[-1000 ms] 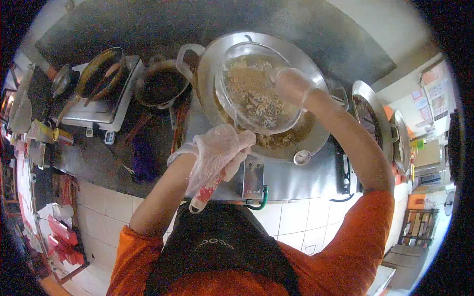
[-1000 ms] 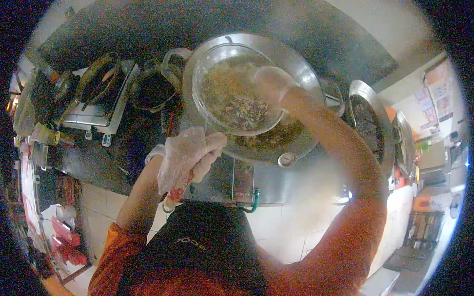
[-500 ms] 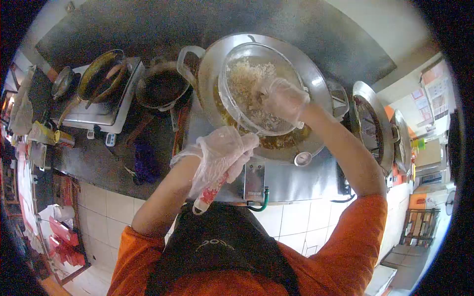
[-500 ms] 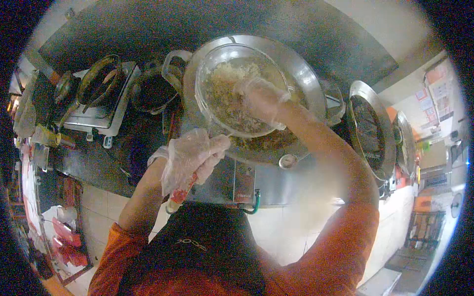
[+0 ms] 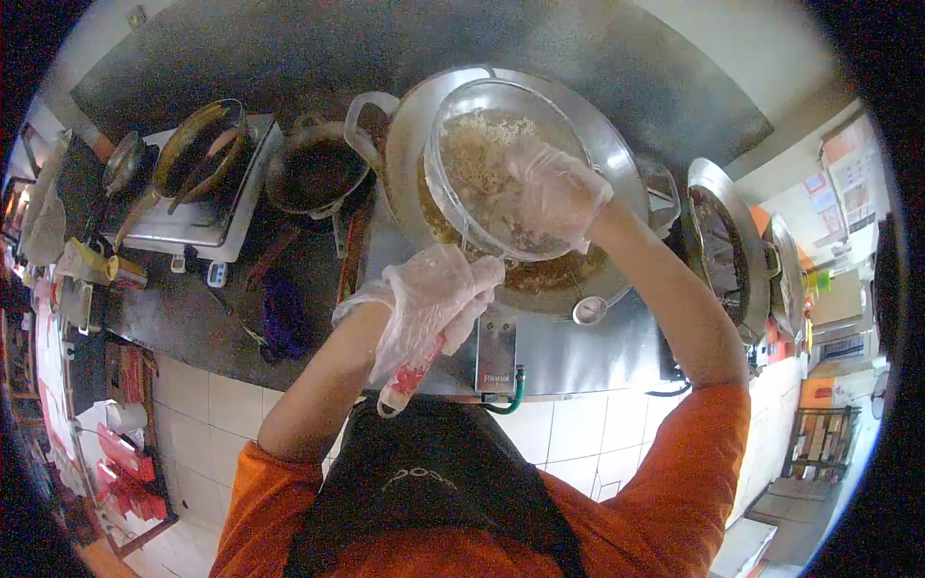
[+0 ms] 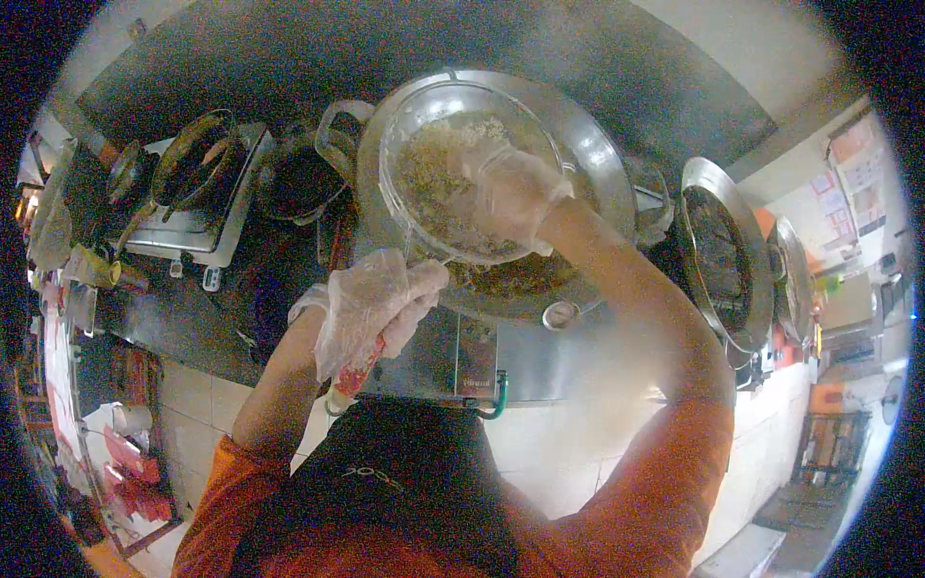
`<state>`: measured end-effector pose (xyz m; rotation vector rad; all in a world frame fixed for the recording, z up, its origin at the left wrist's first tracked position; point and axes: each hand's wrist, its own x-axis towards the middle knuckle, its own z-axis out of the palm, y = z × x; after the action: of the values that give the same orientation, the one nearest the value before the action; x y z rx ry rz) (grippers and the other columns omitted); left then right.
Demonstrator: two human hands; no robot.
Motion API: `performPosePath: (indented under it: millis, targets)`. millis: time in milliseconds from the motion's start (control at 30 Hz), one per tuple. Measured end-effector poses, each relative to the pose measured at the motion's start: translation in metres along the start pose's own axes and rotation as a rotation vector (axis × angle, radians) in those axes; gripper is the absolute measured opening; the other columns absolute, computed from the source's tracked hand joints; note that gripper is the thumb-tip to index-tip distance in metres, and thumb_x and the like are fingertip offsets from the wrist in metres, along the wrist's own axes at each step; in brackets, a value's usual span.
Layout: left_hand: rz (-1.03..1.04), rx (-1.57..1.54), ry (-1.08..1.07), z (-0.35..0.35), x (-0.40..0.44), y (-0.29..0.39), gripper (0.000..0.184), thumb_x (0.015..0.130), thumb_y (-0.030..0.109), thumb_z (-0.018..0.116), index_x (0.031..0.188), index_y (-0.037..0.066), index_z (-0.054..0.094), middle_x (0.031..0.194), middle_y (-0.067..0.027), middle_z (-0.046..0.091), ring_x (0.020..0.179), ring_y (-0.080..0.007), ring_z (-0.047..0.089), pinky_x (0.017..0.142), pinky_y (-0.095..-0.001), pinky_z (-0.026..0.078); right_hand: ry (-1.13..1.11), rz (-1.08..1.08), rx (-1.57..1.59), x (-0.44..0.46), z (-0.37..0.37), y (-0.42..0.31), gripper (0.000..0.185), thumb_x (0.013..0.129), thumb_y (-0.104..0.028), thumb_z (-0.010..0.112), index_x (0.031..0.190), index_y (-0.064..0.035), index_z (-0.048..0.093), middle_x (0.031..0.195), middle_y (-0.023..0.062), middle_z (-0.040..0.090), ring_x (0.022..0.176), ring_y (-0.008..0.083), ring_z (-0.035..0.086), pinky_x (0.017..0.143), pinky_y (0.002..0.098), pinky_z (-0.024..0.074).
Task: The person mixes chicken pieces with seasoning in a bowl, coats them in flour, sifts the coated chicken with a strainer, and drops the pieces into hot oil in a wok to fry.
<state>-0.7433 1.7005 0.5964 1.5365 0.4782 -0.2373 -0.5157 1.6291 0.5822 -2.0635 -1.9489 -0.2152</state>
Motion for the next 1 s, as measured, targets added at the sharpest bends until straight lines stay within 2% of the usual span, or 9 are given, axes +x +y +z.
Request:
performPosePath:
  millis: [100, 200, 300, 400, 533, 600, 700, 800, 1000]
  targets:
    - [-0.010, 0.048, 0.056, 0.003, -0.004, 0.005, 0.052, 0.096, 0.039, 0.043, 0.055, 0.008, 0.049, 0.043, -0.0052, 0.046, 0.036, -0.0172, 0.045, 0.037, -0.0340, 0.032, -0.479, 0.205, -0.041, 0.010, -0.024, -0.019, 0.020, 0.074, -0.012, 0.060, 0.093, -0.0048, 0.065, 0.083, 0.0161, 0.065, 0.088, 0.0335, 0.063, 0.080, 0.0417, 0.0501]
    - [-0.018, 0.171, 0.066, 0.004, -0.008, 0.013, 0.052, 0.096, 0.038, 0.042, 0.055, 0.007, 0.050, 0.044, -0.0066, 0.047, 0.036, -0.0186, 0.045, 0.037, -0.0350, 0.033, -0.450, 0.252, -0.039, 0.013, -0.035, -0.014, 0.023, 0.076, -0.014, 0.058, 0.096, -0.0059, 0.066, 0.081, 0.0186, 0.064, 0.086, 0.0344, 0.064, 0.080, 0.0421, 0.0515]
    - [0.017, 0.133, 0.013, 0.000, -0.002, 0.003, 0.051, 0.096, 0.037, 0.044, 0.056, 0.007, 0.051, 0.044, -0.0063, 0.047, 0.035, -0.0178, 0.044, 0.036, -0.0346, 0.032, -0.136, -0.114, -0.022, -0.001, -0.020, -0.004, 0.027, 0.077, -0.017, 0.060, 0.101, -0.0063, 0.065, 0.085, 0.0203, 0.063, 0.086, 0.0347, 0.064, 0.082, 0.0402, 0.0513]
    - [0.057, 0.022, 0.007, 0.000, -0.003, -0.002, 0.049, 0.096, 0.036, 0.046, 0.056, 0.008, 0.051, 0.044, -0.0061, 0.047, 0.035, -0.0175, 0.044, 0.035, -0.0345, 0.032, -0.649, 0.172, -0.166, 0.002, -0.041, -0.009, 0.033, 0.076, -0.019, 0.066, 0.106, -0.0049, 0.062, 0.098, 0.0195, 0.064, 0.096, 0.0349, 0.062, 0.087, 0.0380, 0.0493]
    - [-0.049, -0.188, 0.076, 0.009, -0.004, -0.003, 0.049, 0.093, 0.044, 0.055, 0.056, 0.013, 0.050, 0.043, 0.0014, 0.043, 0.035, -0.0098, 0.037, 0.034, -0.0272, 0.027, -0.386, 0.068, 0.102, -0.015, -0.023, 0.029, 0.040, 0.074, -0.023, 0.071, 0.109, -0.0053, 0.063, 0.101, 0.0194, 0.065, 0.098, 0.0355, 0.063, 0.088, 0.0400, 0.0492]
    - [0.003, -0.170, 0.104, 0.012, -0.007, -0.001, 0.047, 0.093, 0.043, 0.057, 0.057, 0.014, 0.049, 0.045, 0.0020, 0.043, 0.035, -0.0091, 0.036, 0.033, -0.0264, 0.026, -0.402, 0.064, 0.017, -0.018, -0.033, 0.002, 0.038, 0.073, -0.028, 0.071, 0.105, -0.0077, 0.066, 0.095, 0.0203, 0.067, 0.093, 0.0362, 0.066, 0.084, 0.0434, 0.0512]
    - [-0.037, -0.166, 0.060, 0.006, 0.003, -0.013, 0.048, 0.092, 0.046, 0.057, 0.058, 0.013, 0.050, 0.045, 0.0017, 0.044, 0.036, -0.0099, 0.039, 0.035, -0.0267, 0.028, -0.539, 0.088, -0.066, -0.013, -0.032, -0.013, 0.033, 0.073, -0.016, 0.072, 0.103, -0.0036, 0.066, 0.095, 0.0183, 0.067, 0.093, 0.0313, 0.065, 0.083, 0.0395, 0.0494]
    - [0.139, 0.029, -0.022, 0.002, 0.006, -0.013, 0.049, 0.092, 0.048, 0.055, 0.059, 0.012, 0.052, 0.045, 0.0011, 0.044, 0.036, -0.0107, 0.041, 0.036, -0.0271, 0.030, -0.480, 0.188, 0.086, -0.022, -0.023, -0.010, 0.030, 0.072, -0.015, 0.071, 0.099, -0.0038, 0.066, 0.093, 0.0186, 0.067, 0.089, 0.0313, 0.065, 0.080, 0.0397, 0.0493]
    - [0.018, -0.008, 0.052, 0.009, -0.004, 0.000, 0.054, 0.092, 0.050, 0.052, 0.056, 0.010, 0.053, 0.043, -0.0008, 0.044, 0.036, -0.0117, 0.043, 0.036, -0.0279, 0.031, -0.545, 0.207, 0.026, -0.014, -0.017, -0.006, 0.027, 0.072, -0.013, 0.069, 0.098, -0.0065, 0.067, 0.087, 0.0159, 0.067, 0.081, 0.0259, 0.064, 0.075, 0.0353, 0.0501]
